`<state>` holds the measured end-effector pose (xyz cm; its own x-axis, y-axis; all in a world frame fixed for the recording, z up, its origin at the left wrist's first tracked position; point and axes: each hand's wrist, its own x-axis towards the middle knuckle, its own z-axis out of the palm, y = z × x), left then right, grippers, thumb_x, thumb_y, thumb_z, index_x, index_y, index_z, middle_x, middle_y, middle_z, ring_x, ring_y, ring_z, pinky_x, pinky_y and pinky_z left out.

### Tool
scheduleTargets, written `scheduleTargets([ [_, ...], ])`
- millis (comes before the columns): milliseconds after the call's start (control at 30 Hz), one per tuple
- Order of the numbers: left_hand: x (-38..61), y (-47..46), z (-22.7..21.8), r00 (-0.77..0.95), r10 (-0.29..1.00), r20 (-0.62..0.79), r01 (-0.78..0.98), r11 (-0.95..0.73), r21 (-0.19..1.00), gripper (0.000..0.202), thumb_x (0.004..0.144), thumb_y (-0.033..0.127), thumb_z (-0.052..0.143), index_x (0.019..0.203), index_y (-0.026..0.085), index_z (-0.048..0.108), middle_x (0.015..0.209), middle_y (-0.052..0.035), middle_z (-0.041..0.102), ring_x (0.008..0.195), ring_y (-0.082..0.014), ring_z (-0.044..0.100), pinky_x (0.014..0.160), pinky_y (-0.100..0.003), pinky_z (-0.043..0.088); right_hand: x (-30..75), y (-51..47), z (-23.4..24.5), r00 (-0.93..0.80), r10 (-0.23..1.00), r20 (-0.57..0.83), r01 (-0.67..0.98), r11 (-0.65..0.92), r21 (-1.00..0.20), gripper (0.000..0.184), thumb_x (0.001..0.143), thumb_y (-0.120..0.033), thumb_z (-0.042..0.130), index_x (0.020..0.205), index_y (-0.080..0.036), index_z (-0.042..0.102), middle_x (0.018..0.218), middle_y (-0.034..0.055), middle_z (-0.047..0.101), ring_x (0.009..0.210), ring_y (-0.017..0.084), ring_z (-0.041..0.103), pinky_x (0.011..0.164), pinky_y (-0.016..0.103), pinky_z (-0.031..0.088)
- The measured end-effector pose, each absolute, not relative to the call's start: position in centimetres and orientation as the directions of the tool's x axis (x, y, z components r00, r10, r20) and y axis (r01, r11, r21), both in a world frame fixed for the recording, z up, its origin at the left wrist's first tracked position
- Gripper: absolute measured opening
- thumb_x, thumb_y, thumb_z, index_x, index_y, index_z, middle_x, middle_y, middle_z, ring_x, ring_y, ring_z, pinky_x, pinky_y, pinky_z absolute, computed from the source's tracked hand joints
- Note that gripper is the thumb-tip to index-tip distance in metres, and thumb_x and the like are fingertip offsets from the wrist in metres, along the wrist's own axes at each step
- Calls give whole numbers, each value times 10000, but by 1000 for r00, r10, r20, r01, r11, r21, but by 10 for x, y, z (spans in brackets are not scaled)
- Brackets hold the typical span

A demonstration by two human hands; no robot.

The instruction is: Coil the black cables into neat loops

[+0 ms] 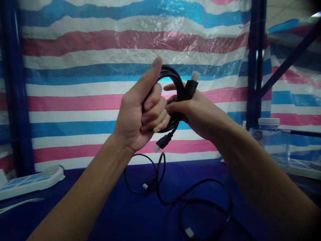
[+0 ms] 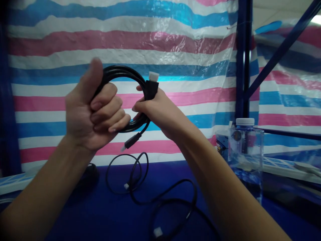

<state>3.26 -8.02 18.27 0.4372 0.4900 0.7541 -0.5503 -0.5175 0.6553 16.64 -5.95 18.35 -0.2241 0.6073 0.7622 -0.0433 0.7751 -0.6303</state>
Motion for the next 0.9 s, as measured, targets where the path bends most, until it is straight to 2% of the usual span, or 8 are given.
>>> scheduleTargets([
  [167, 36, -68, 181, 95, 612, 785, -669, -545, 506, 547, 909, 333, 388, 453, 173, 133, 315, 63, 130, 234, -33, 146, 297, -195, 182, 151, -52, 180, -46, 490, 871, -88, 866, -492, 352, 622, -31, 604, 904, -195, 469, 650, -48, 480, 580, 115, 537, 567, 271, 453],
  [333, 35, -69, 178, 82, 556, 827, -715, -545, 437, 537, 915, 314, 331, 455, 169, 96, 317, 50, 116, 237, -46, 158, 312, -212, 209, 138, -46, 173, -80, 584, 808, -151, 794, -589, 224, 728, -159, 571, 938, -169, 493, 669, -22, 511, 620, 119, 537, 586, 267, 417],
  [433, 33, -73, 181, 156, 526, 836, -673, -563, 480, 523, 894, 265, 379, 440, 172, 138, 321, 57, 140, 247, -45, 187, 339, -202, 274, 141, -50, 176, -76, 546, 835, -72, 832, -550, 240, 750, -91, 470, 974, -177, 482, 608, -33, 491, 582, 125, 535, 569, 271, 412],
  [533, 29, -72, 184, 200, 586, 785, -575, -579, 578, 423, 870, 244, 472, 475, 171, 339, 340, 83, 200, 267, -34, 207, 365, -184, 323, 153, -55, 182, -58, 450, 891, 193, 881, -433, 253, 736, -39, 428, 931, -183, 499, 643, -19, 513, 575, 128, 530, 551, 270, 397],
  [600, 27, -66, 185, 234, 649, 724, -502, -557, 662, 367, 875, 344, 483, 555, 168, 449, 339, 98, 194, 262, -32, 187, 341, -174, 300, 161, -55, 185, -88, 382, 920, 428, 848, -312, 223, 725, -15, 425, 850, -175, 518, 692, 6, 544, 584, 129, 521, 547, 271, 379],
  [700, 27, -53, 182, 300, 712, 635, -467, -471, 748, 509, 867, 542, 379, 508, 181, 400, 324, 96, 139, 240, -34, 150, 305, -180, 262, 169, -50, 186, -151, 331, 931, 650, 743, -159, 196, 708, 4, 429, 764, -164, 515, 726, 35, 573, 592, 135, 511, 534, 272, 354],
  [767, 29, -45, 179, 309, 737, 601, -478, -426, 769, 537, 871, 539, 351, 467, 189, 306, 321, 89, 137, 235, -31, 141, 297, -181, 248, 171, -46, 184, -175, 355, 918, 677, 721, -149, 181, 710, -1, 433, 749, -158, 515, 727, 42, 584, 586, 135, 515, 515, 266, 352],
  [900, 28, -40, 179, 316, 739, 595, -476, -419, 773, 490, 868, 418, 380, 455, 194, 240, 315, 84, 140, 229, -32, 147, 295, -181, 245, 167, -44, 181, -137, 421, 896, 493, 814, -307, 185, 751, -11, 429, 821, -146, 535, 755, 30, 608, 530, 105, 545, 470, 233, 395],
])
